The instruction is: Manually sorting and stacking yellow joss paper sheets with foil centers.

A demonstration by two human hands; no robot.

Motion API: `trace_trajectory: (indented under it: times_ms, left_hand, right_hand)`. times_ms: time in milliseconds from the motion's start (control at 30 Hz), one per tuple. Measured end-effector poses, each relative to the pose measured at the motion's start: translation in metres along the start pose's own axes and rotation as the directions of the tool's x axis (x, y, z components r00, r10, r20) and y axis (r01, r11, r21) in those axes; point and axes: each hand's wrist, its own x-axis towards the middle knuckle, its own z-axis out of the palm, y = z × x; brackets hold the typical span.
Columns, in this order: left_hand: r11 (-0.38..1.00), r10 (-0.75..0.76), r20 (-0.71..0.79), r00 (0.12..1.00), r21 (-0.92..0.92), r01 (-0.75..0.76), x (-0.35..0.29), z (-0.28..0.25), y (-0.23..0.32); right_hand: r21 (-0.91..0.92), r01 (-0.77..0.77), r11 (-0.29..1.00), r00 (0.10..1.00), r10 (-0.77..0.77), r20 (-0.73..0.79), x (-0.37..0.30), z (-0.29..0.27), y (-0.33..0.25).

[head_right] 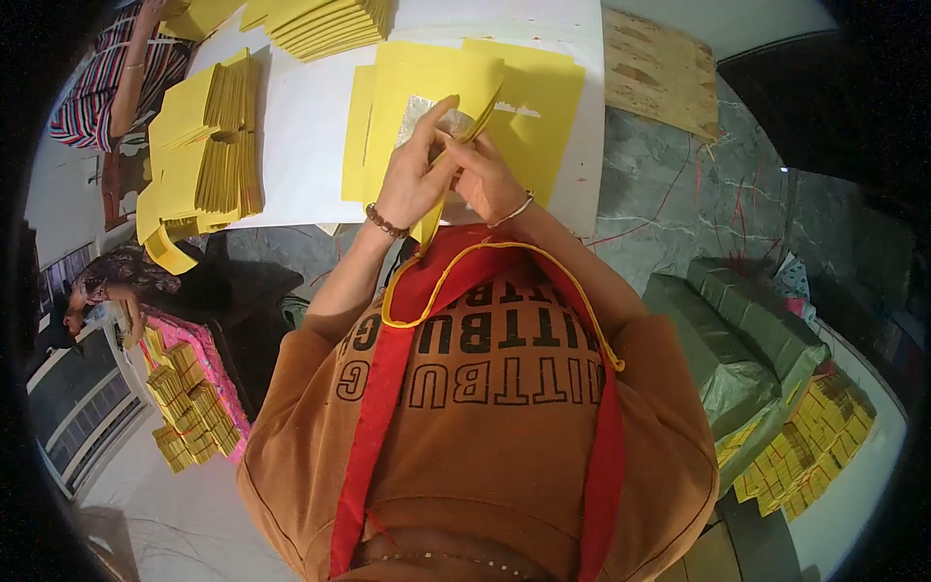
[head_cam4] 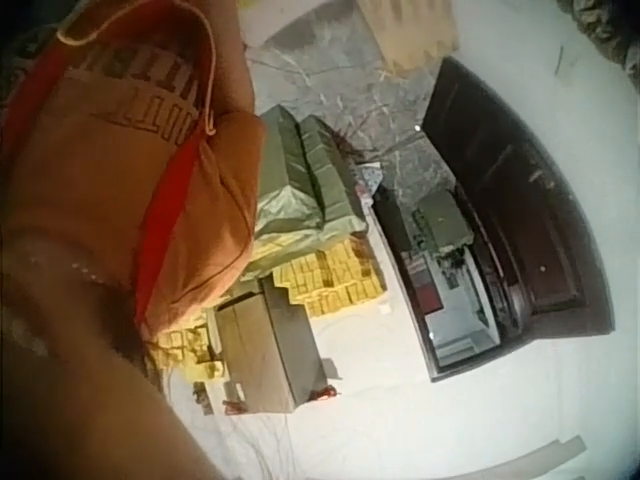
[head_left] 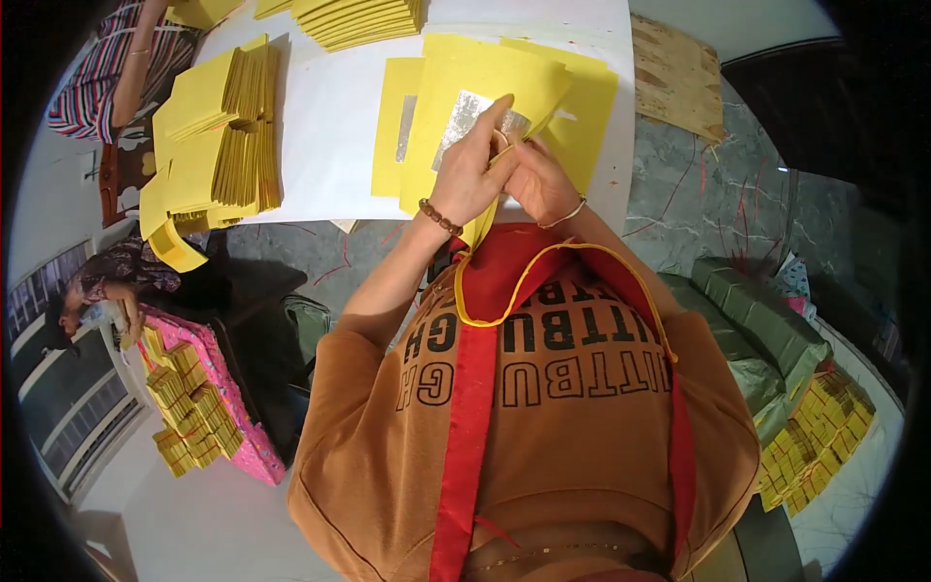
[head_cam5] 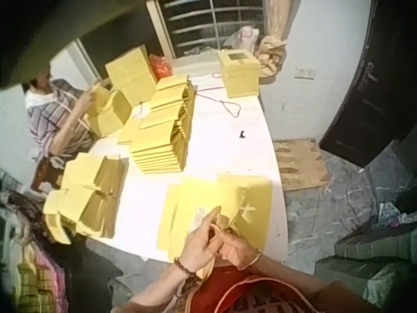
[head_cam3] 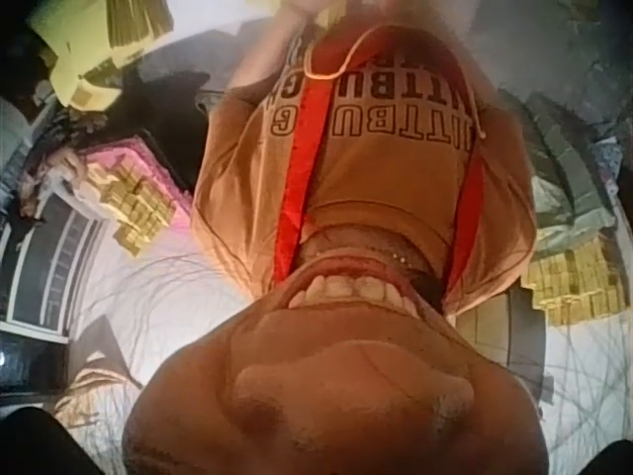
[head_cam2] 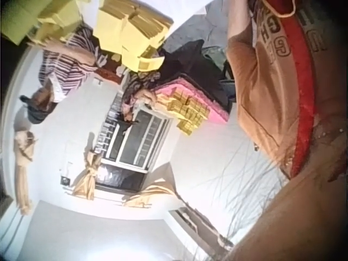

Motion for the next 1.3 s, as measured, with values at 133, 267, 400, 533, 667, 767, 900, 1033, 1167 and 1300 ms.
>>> trace_trajectory:
  times_ms: [133, 267, 400, 533, 667, 767, 900, 1033, 1167, 1300]
  left_hand:
    - [0.998, 0.062, -0.002, 0.998, 0.018, -0.062, 0.009, 0.011, -0.005]
    - [0.987, 0.113, 0.037, 0.993, 0.111, -0.117, 0.017, 0.023, 0.013]
    - [0.980, 0.184, 0.056, 0.981, 0.069, -0.188, 0.027, 0.039, 0.020]
    - [0.821, 0.496, -0.165, 0.852, 0.407, -0.400, 0.059, 0.017, 0.004]
    - [0.995, -0.078, -0.089, 0.993, -0.065, 0.072, 0.104, -0.018, -0.003]
    - [0.908, -0.086, 0.183, 0.979, -0.390, 0.153, 0.126, -0.020, 0.014]
    - [0.908, -0.309, 0.037, 0.950, -0.286, 0.306, 0.172, -0.005, 0.022]
    - [0.737, -0.241, -0.034, 0.970, -0.657, 0.160, 0.232, 0.013, -0.074]
    - [0.782, -0.326, 0.043, 0.945, -0.549, 0.294, 0.262, 0.034, -0.087]
    - [0.858, -0.267, -0.079, 0.961, -0.474, 0.199, 0.272, 0.044, -0.107]
  right_hand:
    - [0.024, 0.056, 0.998, 0.998, -0.056, -0.015, -0.001, -0.006, -0.006]
    - [-0.069, 0.187, 0.980, 0.972, -0.195, -0.134, -0.001, -0.017, -0.013]
    - [0.079, 0.124, 0.989, 0.911, -0.082, -0.405, 0.006, -0.058, -0.037]
    - [-0.052, 0.106, 0.993, 0.891, -0.118, -0.439, 0.012, -0.081, -0.097]
    - [-0.277, 0.070, 0.958, 0.957, -0.142, -0.251, 0.031, -0.103, -0.157]
    - [-0.364, 0.032, 0.931, 0.955, -0.136, -0.263, 0.064, -0.097, -0.179]
    - [-0.024, 0.099, 0.995, 0.970, -0.102, -0.222, 0.097, -0.094, -0.195]
    - [-0.153, 0.161, 0.975, 0.858, -0.214, -0.467, 0.087, -0.131, -0.177]
    - [-0.138, 0.045, 0.989, 0.655, -0.133, -0.743, 0.027, -0.140, -0.124]
    - [-0.184, 0.015, 0.983, 0.652, -0.149, -0.743, -0.010, -0.113, -0.086]
